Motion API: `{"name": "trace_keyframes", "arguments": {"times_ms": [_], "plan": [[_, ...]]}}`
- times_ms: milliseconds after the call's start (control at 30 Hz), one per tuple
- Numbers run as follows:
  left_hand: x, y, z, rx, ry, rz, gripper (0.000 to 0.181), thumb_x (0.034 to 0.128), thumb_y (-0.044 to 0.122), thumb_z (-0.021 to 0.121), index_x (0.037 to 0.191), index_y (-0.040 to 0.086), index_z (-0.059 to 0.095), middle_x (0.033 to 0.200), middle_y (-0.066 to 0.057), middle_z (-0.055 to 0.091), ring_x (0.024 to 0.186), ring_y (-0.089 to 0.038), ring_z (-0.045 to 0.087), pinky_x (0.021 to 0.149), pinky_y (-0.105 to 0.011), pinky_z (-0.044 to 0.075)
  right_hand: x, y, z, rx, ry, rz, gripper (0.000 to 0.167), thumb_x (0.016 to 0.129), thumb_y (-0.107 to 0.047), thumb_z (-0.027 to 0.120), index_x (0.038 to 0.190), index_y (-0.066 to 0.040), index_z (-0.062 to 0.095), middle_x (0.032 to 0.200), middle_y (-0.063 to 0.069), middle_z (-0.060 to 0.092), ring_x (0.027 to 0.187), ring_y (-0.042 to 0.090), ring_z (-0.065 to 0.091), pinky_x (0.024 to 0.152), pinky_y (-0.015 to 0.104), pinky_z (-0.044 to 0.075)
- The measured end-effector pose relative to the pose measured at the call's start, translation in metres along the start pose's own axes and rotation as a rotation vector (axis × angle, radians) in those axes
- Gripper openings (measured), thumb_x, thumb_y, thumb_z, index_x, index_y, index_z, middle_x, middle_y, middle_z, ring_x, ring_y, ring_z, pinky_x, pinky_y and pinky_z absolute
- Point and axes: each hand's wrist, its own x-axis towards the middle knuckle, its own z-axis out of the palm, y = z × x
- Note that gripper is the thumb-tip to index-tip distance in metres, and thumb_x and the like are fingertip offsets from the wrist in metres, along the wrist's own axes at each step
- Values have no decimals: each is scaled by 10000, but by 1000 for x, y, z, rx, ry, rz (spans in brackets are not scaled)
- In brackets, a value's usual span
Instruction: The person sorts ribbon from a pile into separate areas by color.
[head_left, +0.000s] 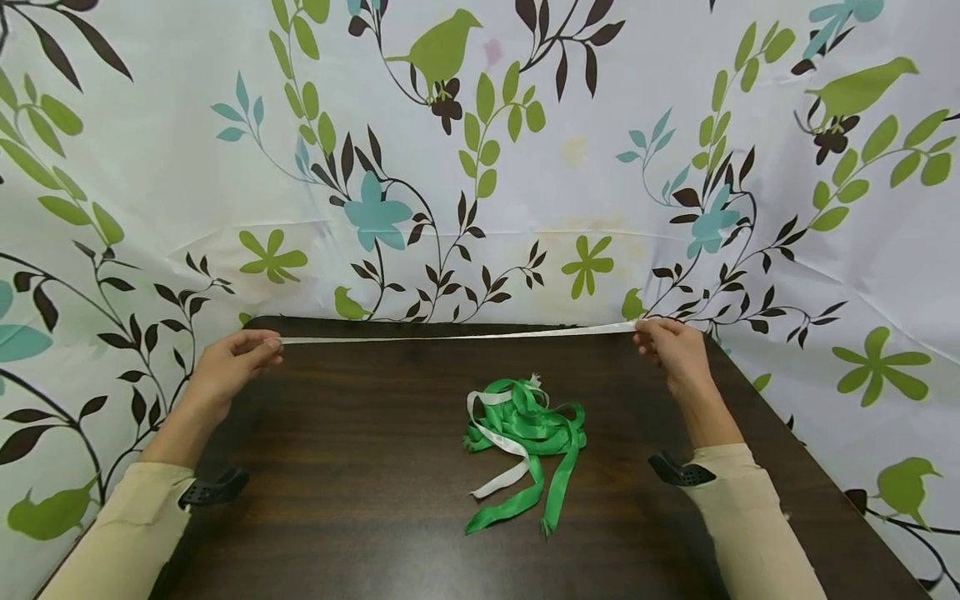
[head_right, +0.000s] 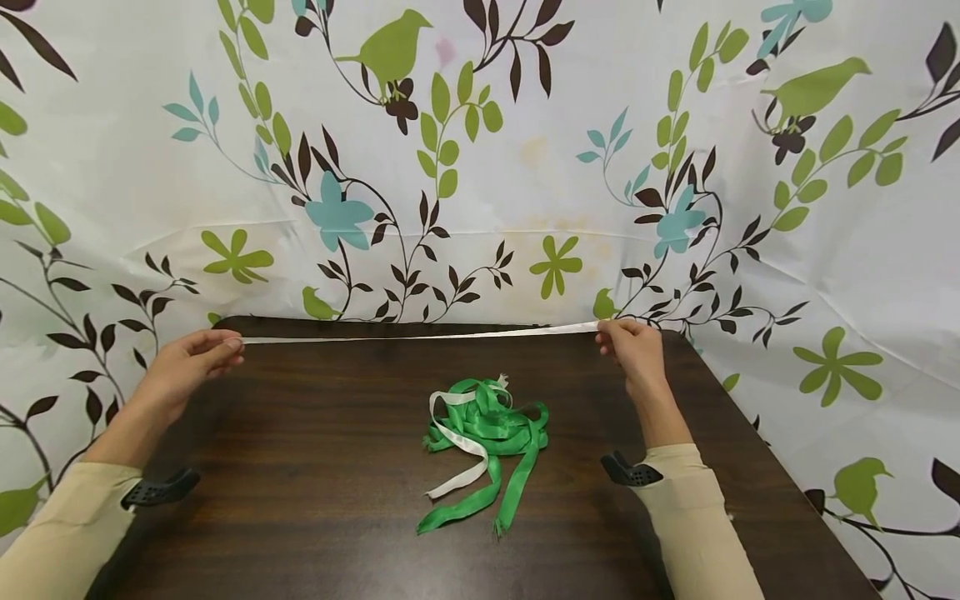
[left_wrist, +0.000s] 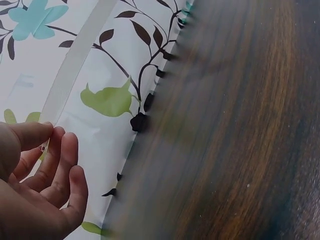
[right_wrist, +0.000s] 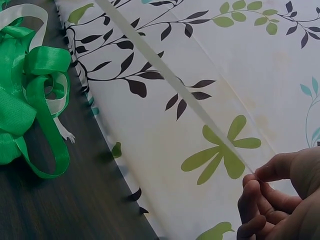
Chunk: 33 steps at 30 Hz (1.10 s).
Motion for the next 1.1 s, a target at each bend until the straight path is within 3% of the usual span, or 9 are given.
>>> {"name": "trace_keyframes", "arguments": {"times_ms": [133,267,367,567,833,1100], "plan": [[0,-1,-2,2,0,-1,538,1041,352,608,1370,-67,526,1046,56,688,915,-79,681,746,-187,525,1,1,-1,-14,8,-14,245,953,-252,750,1056,-31,721,793,-30,733,650,86,654,562,222,460],[1,-3,-4,4,5,-6,536,1044,343,606,1372,-72,524,996,120,680,897,-50,677,746,-182,525,1,1,-2,-4,-1,-5,302,954,-257,753,1122,-10,708,813,-50,739,698,105,677,605,217,485],[2,-6,-5,7,4,-6,534,1047,328,604,1378,-82,519,967,166,668,876,-21,670,750,-184,527,1,0,-2,35,-5,2,286,952,-234,757,1117,-4,715,807,-49,738,705,117,680,614,213,492],[3,-10,-5,-3,-6,-18,556,1035,341,624,1374,-87,521,1019,109,682,900,-59,684,767,-193,530,2,2,0,119,-20,-10,193,944,-180,765,1053,-23,741,791,-30,739,673,106,669,592,203,487],[10,-11,-6,-9,11,-32,537,1020,361,643,1339,-58,540,1032,89,691,882,-34,684,770,-203,538,7,9,5,75,-40,-56,344,956,-197,751,1164,69,689,793,-50,737,668,90,649,576,211,462],[30,-16,-2,-253,-111,-86,465,1016,259,665,1340,-42,522,991,132,699,902,-55,688,789,-219,543,18,18,2,27,-15,-49,335,972,-214,733,1173,50,683,803,-56,732,676,86,637,583,215,456]]}}
